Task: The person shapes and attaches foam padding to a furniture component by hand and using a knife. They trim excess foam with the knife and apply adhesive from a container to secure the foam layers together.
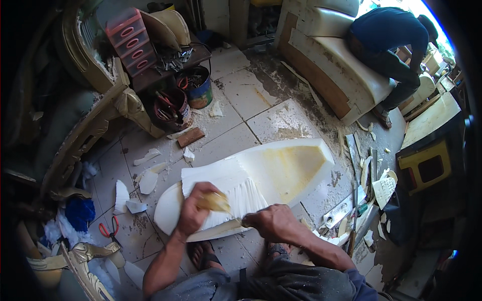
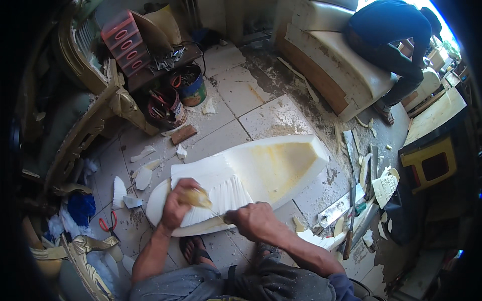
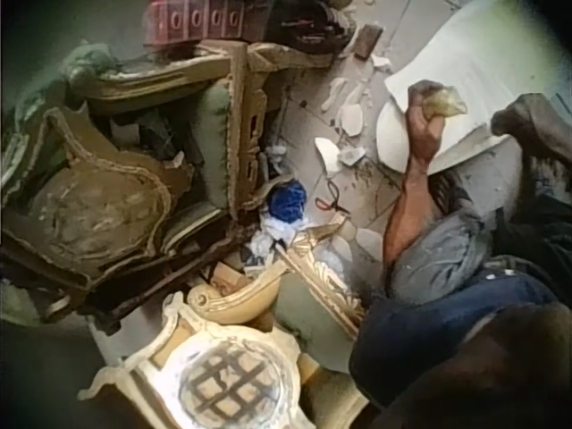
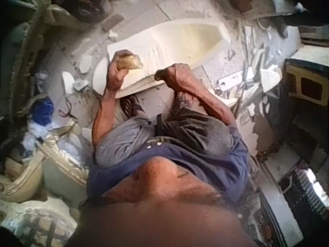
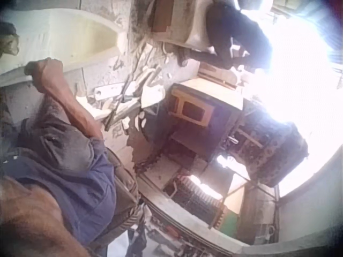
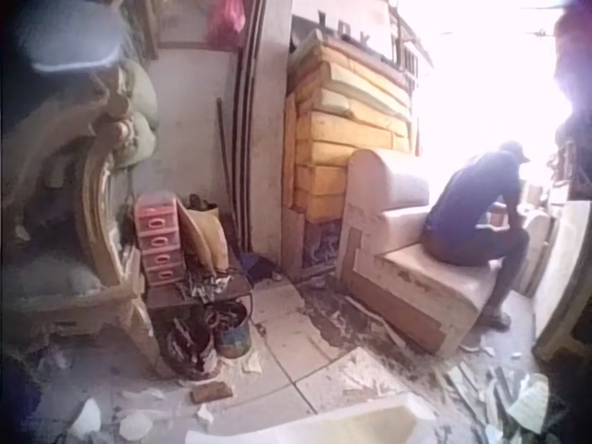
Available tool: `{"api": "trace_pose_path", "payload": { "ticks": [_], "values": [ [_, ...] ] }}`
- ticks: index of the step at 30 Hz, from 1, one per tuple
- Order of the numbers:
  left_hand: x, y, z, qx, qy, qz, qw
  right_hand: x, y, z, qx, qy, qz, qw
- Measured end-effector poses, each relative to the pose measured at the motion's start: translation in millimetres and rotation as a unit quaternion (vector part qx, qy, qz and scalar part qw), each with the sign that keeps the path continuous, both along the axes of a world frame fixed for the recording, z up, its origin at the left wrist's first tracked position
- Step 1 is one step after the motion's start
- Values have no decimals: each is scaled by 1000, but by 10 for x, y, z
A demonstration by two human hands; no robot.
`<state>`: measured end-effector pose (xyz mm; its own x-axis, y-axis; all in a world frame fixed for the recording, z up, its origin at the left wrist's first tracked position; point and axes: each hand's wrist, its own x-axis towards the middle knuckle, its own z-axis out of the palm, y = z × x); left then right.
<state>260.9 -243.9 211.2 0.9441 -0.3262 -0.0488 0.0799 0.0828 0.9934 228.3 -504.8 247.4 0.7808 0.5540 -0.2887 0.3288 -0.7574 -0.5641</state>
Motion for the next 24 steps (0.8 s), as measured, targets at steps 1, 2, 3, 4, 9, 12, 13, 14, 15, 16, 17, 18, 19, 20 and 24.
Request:
{"api": "trace_pose_path", "payload": {
  "ticks": [1, 2, 3, 4, 9, 12, 13, 14, 15, 16, 17, 18, 19, 20, 24],
  "values": [
    [18, 129, -42, -51, 58, 51, 996, 15, -73, 28, -39, 127, -20, 991],
    [85, 232, -28, -32, 49, 77, 995, -38, -218, -85, 115, 156, -90, 977],
    [197, 341, -13, -14, 37, 105, 994, -79, -430, -190, 266, 174, -158, 935],
    [270, 486, -23, -49, 81, 108, 990, -87, -638, -172, 312, 193, -220, 904],
    [266, 855, -200, -141, 253, 92, 953, -82, -1077, -59, 724, 112, -411, 542],
    [215, 732, -316, -143, 257, 111, 949, -217, -1035, -411, 621, 196, -491, 578],
    [184, 710, -318, -146, 256, 126, 947, -289, -905, -580, 557, 253, -528, 589],
    [145, 713, -340, -156, 263, 126, 944, -327, -675, -618, 540, 304, -547, 563],
    [103, 655, -328, -158, 267, 133, 941, -387, -505, -645, 518, 353, -567, 534],
    [59, 543, -288, -164, 274, 134, 938, -450, -518, -840, 523, 359, -573, 519],
    [18, 479, -270, -166, 281, 138, 935, -411, -601, -902, 543, 318, -566, 532],
    [12, 499, -278, -196, 311, 129, 921, -304, -674, -926, 566, 278, -556, 541],
    [-26, 491, -310, -218, 330, 121, 910, -201, -758, -930, 587, 237, -545, 549],
    [-60, 490, -343, -241, 343, 116, 900, -51, -822, -911, 590, 210, -547, 556],
    [-94, 163, -365, -246, 335, 99, 904, 241, -1031, -1055, 499, 177, -534, 659]
  ]
}}
